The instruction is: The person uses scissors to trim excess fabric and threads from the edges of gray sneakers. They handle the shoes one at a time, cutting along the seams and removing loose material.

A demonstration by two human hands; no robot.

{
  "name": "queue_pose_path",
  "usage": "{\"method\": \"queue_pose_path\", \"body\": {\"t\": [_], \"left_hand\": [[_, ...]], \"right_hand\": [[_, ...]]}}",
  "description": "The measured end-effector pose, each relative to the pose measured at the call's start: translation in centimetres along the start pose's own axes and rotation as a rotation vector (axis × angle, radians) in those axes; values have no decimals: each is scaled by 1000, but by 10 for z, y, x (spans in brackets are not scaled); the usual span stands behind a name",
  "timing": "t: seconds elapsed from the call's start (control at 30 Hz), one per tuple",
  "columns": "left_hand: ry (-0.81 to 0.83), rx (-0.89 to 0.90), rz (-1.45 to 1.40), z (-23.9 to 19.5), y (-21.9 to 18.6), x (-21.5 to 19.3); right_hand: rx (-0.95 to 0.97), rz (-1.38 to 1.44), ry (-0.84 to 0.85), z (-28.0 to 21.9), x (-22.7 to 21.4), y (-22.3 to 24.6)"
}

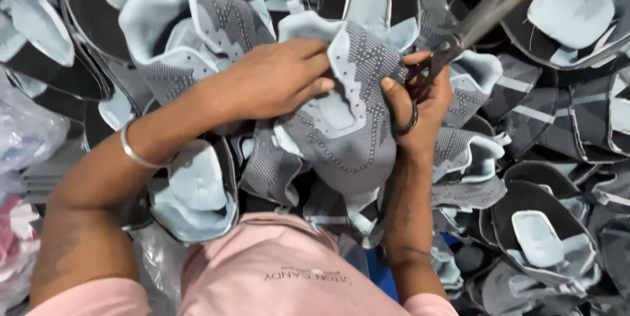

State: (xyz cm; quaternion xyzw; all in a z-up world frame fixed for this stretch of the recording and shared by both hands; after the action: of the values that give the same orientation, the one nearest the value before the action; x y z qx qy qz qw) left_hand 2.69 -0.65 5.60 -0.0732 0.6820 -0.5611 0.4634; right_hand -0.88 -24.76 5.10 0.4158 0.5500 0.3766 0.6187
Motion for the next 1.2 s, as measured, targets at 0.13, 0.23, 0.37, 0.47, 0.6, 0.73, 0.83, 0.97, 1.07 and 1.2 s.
{"method": "queue_pose_path", "body": {"t": [0.13, 0.23, 0.37, 0.47, 0.6, 0.73, 0.83, 0.97, 1.07, 1.2], "left_hand": [[-87, 287, 92, -26, -16, -21], [-67, 91, 331, -37, -21, -20], [-286, 150, 19, -43, -51, -21], [-330, 118, -29, -31, -46, 3], [-327, 91, 126, -24, -40, 22], [-318, 136, 62, -25, -45, 18], [-233, 151, 138, -18, -55, 26], [-222, 229, 230, 0, -72, 26], [-211, 208, 382, 10, -70, 38], [-180, 173, 458, 13, -56, 52]], "right_hand": [[105, -39, -33, 13, -9, -7], [124, -64, -138, 3, -32, -20], [65, 95, -269, -33, -56, -32], [51, 348, -175, -50, -49, -51], [258, 699, -85, -53, -12, -50], [325, 898, -33, -50, 6, -44], [240, 668, 44, -57, 8, -33], [310, 590, 13, -53, 6, -23], [353, 676, 10, -53, 6, -22], [348, 692, 46, -55, 5, -37]]}}
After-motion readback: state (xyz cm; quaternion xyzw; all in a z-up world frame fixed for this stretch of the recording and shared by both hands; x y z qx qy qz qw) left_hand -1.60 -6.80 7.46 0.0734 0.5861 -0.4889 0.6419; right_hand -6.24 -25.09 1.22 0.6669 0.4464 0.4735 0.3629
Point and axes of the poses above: each hand's wrist, its own z-axis towards the middle knuckle, its own x-axis out of the palm, y = z × x, the point moved 5 cm from there along z, towards the middle knuckle, and after that the axes turned 9 degrees about -z, right-handed, at the moved point
